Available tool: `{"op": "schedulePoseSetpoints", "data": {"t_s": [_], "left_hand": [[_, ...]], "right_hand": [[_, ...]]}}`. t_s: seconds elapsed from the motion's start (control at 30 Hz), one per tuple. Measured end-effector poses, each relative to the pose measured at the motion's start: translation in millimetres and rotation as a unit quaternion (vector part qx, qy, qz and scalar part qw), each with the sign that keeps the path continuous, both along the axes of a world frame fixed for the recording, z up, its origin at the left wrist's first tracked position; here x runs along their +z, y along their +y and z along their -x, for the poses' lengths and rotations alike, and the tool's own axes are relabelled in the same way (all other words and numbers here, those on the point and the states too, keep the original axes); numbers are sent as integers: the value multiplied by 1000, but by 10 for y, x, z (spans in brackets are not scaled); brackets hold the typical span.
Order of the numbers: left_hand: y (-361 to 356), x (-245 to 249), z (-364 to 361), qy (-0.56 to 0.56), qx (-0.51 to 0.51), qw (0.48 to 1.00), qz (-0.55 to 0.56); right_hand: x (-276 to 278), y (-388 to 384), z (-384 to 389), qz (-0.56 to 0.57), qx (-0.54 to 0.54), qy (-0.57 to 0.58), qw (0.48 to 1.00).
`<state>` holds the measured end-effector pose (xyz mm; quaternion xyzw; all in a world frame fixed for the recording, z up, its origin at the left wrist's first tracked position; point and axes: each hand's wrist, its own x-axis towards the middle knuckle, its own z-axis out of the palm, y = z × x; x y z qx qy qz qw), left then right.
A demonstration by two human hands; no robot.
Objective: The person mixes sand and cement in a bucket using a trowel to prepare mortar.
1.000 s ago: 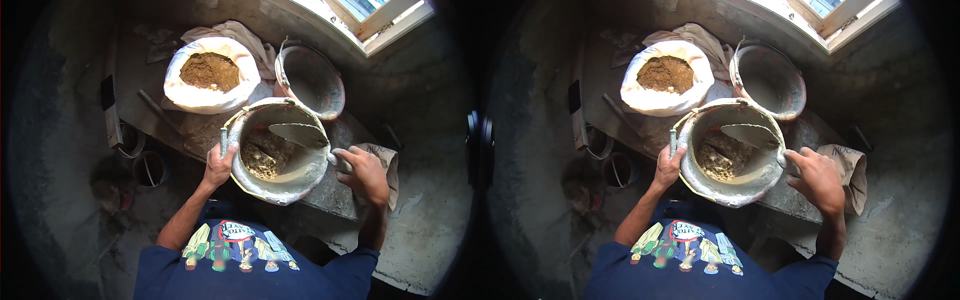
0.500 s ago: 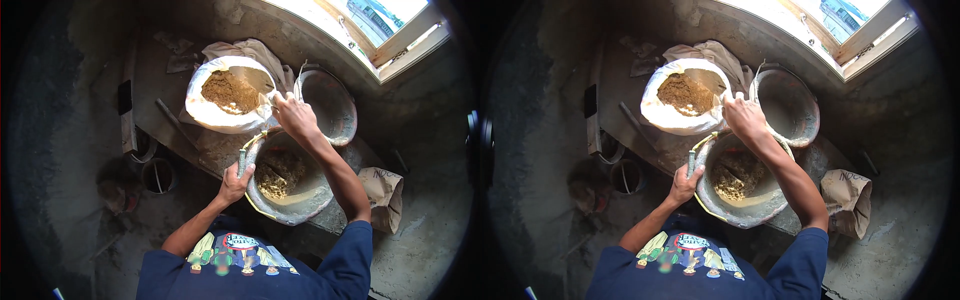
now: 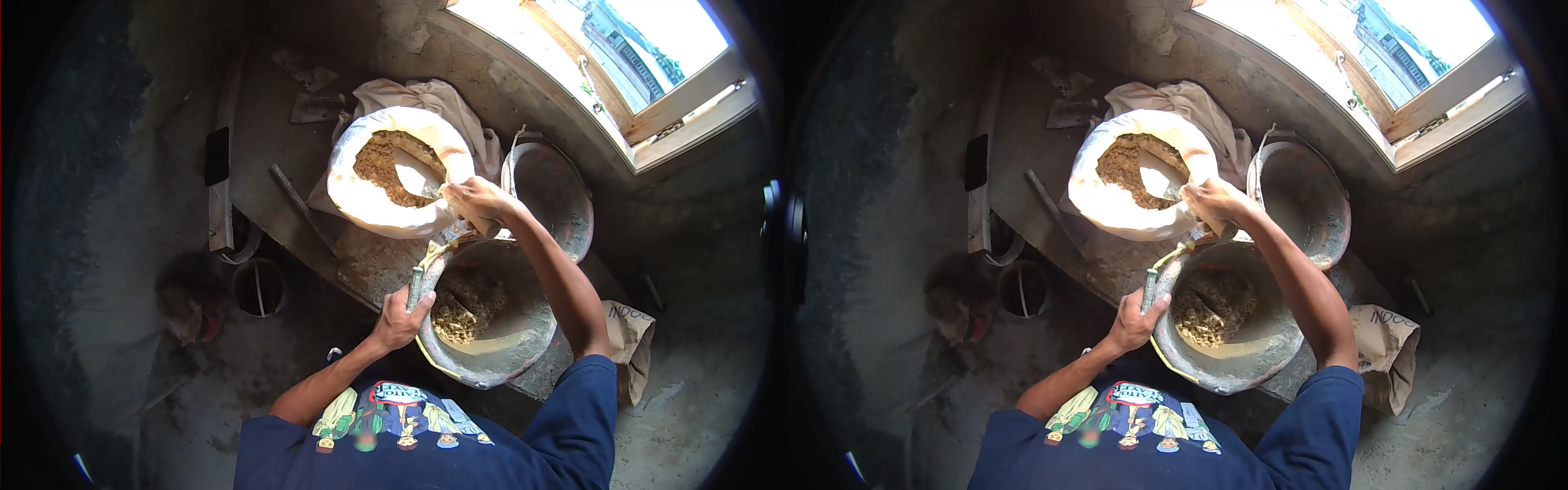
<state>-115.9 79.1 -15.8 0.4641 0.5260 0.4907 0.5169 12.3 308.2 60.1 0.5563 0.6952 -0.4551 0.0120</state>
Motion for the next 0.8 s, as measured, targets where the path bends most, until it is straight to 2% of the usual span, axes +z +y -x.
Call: {"op": "schedulePoseSetpoints", "data": {"t_s": [0.03,0.1,0.17,0.23,0.27,0.33,0.37,0.43,0.57,0.6,0.63,0.73,0.77,0.8], "left_hand": [[1,10,6,-2,-1,1000,-5],[-3,12,4,-5,1,1000,-7],[-4,3,0,0,-1,1000,-4],[-5,24,11,5,-5,1000,3],[-5,33,8,7,-6,1000,12],[-8,9,-5,9,-2,1000,7],[-11,-5,-8,12,1,1000,2],[-20,-14,-16,9,1,1000,2],[-21,69,10,2,-8,1000,23],[-26,29,0,8,2,1000,2],[-28,-46,-28,5,16,1000,-18],[-29,-38,-34,1,21,1000,-18],[-23,-33,-31,5,22,999,-24],[-29,-19,-29,9,23,999,-30]], "right_hand": [[53,30,27,-1,3,-1,1000],[188,62,82,16,-59,-20,998],[-98,278,150,2,-76,-13,997],[-254,392,305,-132,-23,-30,991],[-332,436,381,-134,-22,-30,990],[-420,464,488,-267,-19,-43,962],[-434,475,468,-268,-20,-43,962],[-372,425,437,-192,-36,-47,980],[-111,241,379,-214,11,-108,971],[-121,291,296,-197,41,-84,976],[-179,405,240,-182,23,-139,973],[-259,520,344,-206,-7,-103,973],[-276,528,436,-260,39,-102,960],[-296,540,472,-259,46,-100,960]]}}
